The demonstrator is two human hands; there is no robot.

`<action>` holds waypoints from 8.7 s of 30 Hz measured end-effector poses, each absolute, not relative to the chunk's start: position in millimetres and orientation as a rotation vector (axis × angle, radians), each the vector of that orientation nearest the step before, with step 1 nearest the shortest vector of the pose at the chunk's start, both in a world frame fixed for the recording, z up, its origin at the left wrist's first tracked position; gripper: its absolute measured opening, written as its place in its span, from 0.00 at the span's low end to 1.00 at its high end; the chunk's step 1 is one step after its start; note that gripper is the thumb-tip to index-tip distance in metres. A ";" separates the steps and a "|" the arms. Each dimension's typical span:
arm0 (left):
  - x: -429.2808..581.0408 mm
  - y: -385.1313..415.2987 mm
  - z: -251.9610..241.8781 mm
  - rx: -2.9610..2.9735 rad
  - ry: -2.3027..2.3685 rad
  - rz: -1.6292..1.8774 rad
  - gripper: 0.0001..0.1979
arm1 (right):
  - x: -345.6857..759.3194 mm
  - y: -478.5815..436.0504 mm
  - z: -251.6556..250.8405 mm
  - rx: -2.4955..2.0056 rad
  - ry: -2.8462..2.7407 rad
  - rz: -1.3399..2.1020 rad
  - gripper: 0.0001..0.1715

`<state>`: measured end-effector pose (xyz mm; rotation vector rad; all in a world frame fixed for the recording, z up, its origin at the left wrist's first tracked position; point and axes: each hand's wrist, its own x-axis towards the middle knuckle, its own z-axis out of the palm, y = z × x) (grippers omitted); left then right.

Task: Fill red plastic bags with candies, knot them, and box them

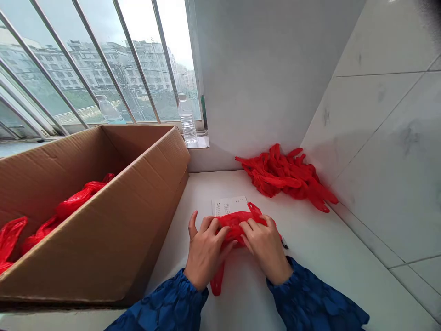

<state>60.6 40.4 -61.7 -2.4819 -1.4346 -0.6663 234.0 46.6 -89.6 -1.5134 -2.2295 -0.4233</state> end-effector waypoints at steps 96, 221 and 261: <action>22.7 71.1 -56.1 -2.470 -1.737 -0.079 0.10 | 259.0 34.0 -76.5 -1.223 -1.750 -0.284 0.31; 11.4 115.4 -29.4 -2.425 -1.929 -2.102 0.13 | 300.8 48.9 14.6 -1.425 -2.159 0.723 0.24; 35.7 117.5 -94.2 -3.126 -1.837 -0.194 0.46 | 252.4 135.4 -104.7 -1.327 -2.518 1.159 0.74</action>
